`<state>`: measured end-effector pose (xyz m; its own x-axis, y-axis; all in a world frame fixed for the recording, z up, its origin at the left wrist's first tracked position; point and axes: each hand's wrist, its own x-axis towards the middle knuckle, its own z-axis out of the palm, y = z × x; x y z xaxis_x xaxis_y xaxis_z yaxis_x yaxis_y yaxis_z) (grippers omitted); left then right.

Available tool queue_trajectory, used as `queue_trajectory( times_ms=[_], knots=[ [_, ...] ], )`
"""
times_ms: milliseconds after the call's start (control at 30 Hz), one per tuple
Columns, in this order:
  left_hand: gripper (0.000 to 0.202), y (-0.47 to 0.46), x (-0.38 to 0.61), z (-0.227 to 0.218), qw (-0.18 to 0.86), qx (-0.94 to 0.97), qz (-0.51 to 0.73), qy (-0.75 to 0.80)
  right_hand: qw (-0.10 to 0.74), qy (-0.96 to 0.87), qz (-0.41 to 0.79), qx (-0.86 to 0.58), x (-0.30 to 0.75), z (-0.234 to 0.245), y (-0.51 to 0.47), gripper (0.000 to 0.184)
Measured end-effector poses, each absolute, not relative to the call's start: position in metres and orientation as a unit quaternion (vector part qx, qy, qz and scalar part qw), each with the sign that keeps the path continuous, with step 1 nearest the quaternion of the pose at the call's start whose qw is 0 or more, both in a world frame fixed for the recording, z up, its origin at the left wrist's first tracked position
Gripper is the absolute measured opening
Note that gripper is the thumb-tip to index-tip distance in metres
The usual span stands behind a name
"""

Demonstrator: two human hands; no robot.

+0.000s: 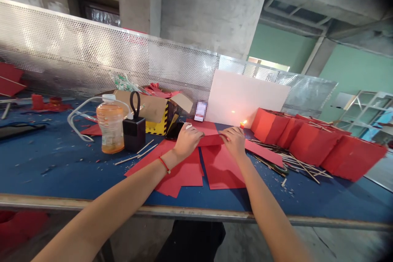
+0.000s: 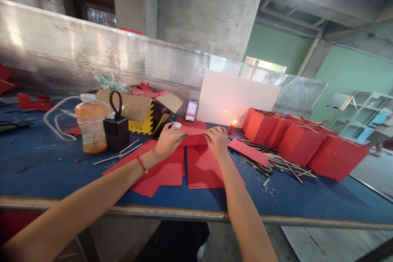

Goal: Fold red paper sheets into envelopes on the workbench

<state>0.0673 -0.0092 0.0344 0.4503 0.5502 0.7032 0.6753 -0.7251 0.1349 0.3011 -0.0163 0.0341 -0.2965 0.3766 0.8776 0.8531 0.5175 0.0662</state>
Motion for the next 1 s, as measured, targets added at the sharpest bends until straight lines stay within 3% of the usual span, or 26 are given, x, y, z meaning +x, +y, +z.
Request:
queue_trajectory(
  times_ms=[333, 667, 833, 1000],
  knots=[
    [0.024, -0.017, 0.074, 0.038, 0.014, -0.848, -0.400, -0.348, 0.349, -0.828, -0.246, -0.364, 0.266, 0.030, -0.026, 0.020],
    [0.024, -0.014, 0.074, 0.036, 0.130, -0.873, -0.349, -0.314, 0.310, -0.835, -0.261, -0.372, 0.263, 0.035, -0.028, 0.012],
    [0.022, -0.006, 0.065, 0.037, 0.184, -0.855, -0.359, -0.326, 0.313, -0.821, -0.234, -0.416, 0.298, 0.038, -0.020, 0.014],
    [0.019, 0.002, 0.052, 0.041, 0.156, -0.818, -0.413, -0.368, 0.375, -0.719, -0.209, -0.546, 0.350, 0.031, -0.012, 0.017]
  ],
)
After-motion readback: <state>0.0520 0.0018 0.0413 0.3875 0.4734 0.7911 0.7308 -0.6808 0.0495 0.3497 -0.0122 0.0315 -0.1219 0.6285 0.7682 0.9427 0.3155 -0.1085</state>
